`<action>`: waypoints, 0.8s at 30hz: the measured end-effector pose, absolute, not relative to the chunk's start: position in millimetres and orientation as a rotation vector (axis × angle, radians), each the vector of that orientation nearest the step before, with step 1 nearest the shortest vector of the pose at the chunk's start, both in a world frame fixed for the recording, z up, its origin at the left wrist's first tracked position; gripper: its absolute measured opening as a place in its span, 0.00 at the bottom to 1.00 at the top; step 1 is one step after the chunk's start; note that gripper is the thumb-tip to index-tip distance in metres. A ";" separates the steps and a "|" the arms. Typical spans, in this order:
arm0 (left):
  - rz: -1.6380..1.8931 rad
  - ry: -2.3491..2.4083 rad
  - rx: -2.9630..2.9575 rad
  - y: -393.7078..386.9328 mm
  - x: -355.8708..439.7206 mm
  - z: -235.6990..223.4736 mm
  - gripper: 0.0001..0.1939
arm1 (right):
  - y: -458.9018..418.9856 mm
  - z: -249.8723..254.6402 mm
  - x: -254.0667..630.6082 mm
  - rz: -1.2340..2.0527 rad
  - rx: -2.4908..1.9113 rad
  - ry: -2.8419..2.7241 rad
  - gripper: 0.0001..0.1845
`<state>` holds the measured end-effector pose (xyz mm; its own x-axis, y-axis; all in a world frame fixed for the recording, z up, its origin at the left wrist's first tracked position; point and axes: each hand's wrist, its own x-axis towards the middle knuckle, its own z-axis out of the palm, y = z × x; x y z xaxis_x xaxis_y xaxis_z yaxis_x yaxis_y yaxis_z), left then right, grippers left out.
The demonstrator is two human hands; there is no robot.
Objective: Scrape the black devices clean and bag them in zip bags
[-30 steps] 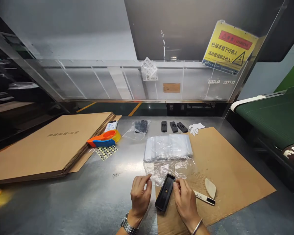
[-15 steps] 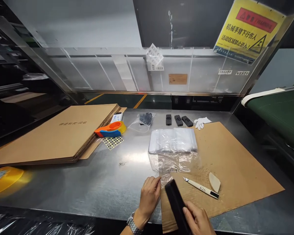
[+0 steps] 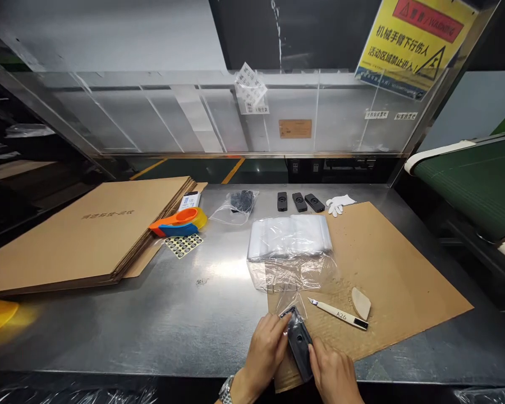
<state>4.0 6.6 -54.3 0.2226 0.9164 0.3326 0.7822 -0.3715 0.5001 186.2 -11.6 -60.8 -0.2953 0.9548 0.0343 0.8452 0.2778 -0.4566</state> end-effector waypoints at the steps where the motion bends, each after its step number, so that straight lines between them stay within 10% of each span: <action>1: 0.864 1.588 2.317 2.8 9.2 -54.0 0.17 | -12.1 -60.6 183.5 0.383 -1.604 -2.291 0.20; 12: 1.025 1.495 2.607 -8.8 9.2 -4.7 0.12 | 10.6 -14.2 162.9 0.334 -1.749 -2.357 0.18; 24: 1.437 1.291 1.166 -15.3 -45.2 45.0 0.12 | 49.7 58.3 146.2 0.981 -1.028 -2.305 0.13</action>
